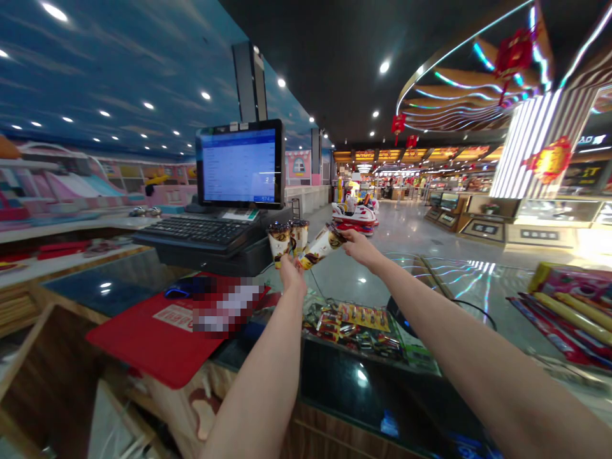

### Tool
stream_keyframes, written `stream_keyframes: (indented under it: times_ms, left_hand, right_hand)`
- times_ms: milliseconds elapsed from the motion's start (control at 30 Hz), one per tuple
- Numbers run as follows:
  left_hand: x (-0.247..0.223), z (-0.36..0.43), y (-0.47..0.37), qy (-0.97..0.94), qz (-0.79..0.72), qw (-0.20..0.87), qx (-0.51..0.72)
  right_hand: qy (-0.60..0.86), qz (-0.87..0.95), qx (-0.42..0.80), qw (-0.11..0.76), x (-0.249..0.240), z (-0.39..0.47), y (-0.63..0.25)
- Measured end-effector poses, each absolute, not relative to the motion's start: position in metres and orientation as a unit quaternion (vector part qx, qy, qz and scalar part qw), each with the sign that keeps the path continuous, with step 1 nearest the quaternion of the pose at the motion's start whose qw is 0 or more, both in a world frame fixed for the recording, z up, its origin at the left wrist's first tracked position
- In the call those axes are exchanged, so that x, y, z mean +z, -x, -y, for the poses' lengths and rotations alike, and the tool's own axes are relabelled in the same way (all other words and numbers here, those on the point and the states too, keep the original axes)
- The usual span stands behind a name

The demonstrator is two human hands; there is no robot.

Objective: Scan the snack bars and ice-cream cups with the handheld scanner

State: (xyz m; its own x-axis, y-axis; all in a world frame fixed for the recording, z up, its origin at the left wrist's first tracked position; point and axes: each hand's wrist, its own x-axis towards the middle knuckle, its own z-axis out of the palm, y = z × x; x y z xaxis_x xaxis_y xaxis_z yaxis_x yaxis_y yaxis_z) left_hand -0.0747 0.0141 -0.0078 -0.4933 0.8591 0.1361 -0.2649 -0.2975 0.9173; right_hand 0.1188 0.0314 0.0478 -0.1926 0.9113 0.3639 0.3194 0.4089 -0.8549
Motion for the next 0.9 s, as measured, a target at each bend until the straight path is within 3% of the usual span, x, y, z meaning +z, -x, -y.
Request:
stream_keyframes:
  times_ms: [167,500,900]
  left_hand:
    - [0.007,0.002,0.046,-0.266,-0.364,0.485,0.750]
    - [0.008,0.022,-0.006,-0.373,-0.300,0.619,0.623]
    - [0.010,0.022,-0.052,-0.395,-0.305,0.648,0.576]
  right_hand:
    - [0.472,0.655,0.344,0.480,0.055,-0.011,-0.166]
    - [0.529,0.558,0.350,0.536,0.045,0.030,-0.252]
    - [0.544,0.523,0.344,0.558,0.009,0.054,-0.299]
